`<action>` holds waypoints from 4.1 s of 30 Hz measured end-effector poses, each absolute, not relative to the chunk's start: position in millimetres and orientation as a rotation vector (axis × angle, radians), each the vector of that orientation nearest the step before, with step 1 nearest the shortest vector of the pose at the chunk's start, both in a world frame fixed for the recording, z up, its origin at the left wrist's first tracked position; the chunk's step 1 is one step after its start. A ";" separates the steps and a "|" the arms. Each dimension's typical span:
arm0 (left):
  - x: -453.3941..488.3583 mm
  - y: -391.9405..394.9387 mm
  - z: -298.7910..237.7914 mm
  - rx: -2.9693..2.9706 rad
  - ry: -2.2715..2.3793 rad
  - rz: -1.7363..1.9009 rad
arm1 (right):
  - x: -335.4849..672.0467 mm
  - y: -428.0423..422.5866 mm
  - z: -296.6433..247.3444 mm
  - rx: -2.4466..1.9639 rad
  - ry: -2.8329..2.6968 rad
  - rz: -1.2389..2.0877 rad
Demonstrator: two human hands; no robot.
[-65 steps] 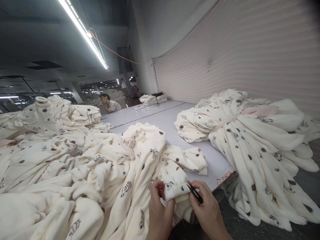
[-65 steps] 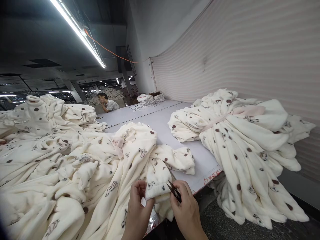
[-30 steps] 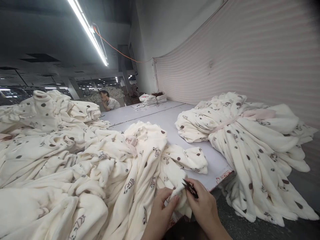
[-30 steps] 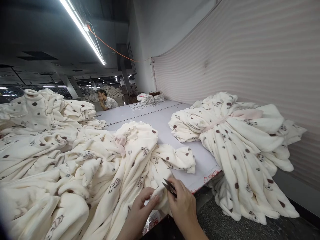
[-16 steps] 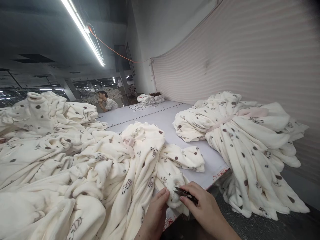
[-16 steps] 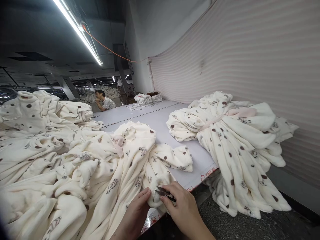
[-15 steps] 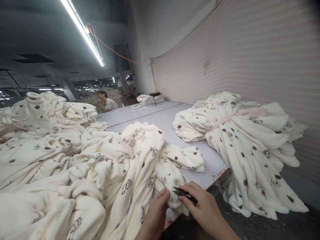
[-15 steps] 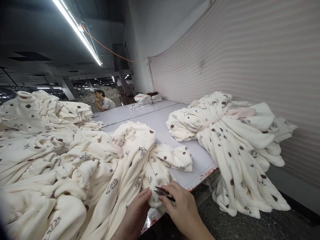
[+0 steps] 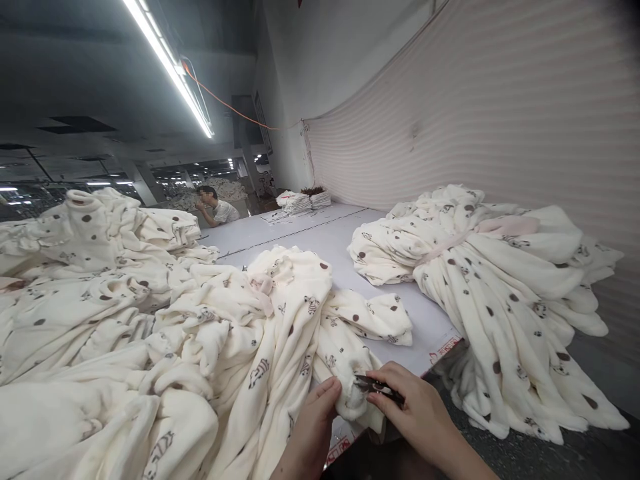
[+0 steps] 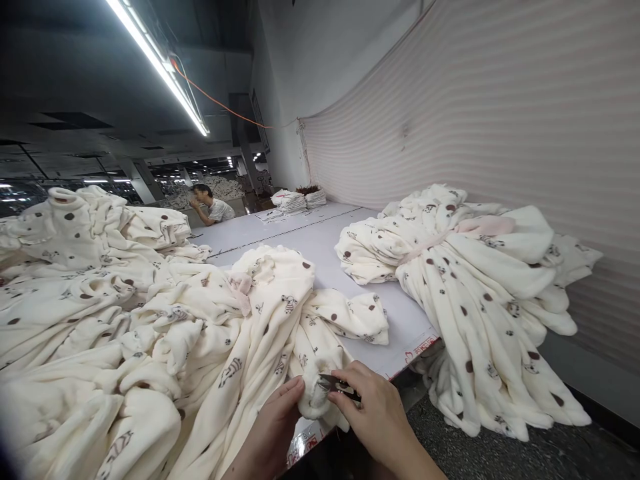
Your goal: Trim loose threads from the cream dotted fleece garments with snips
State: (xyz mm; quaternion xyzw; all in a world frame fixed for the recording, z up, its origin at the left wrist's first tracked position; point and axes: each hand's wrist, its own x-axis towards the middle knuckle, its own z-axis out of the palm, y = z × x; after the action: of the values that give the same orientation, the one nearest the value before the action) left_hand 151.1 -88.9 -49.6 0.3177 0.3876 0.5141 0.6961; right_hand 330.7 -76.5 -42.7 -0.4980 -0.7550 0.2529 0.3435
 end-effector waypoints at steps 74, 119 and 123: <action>122.0 -83.0 -86.5 1.965 1.586 1.419 | 296.9 -64.0 -76.7 -1.181 -1.666 0.638; 79.6 -72.7 -39.8 1.601 1.320 0.920 | 339.6 -38.9 -124.2 -1.462 -1.607 0.764; 104.9 -86.6 -51.1 1.849 1.410 0.520 | 325.5 -29.8 -119.5 -1.350 -1.493 0.997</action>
State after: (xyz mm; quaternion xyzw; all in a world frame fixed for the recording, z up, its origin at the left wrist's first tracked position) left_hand 104.9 -86.6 -51.1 0.7209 0.5495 0.2028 0.3705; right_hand 325.5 -29.8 -119.5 -0.5416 -0.5993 0.4001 0.4330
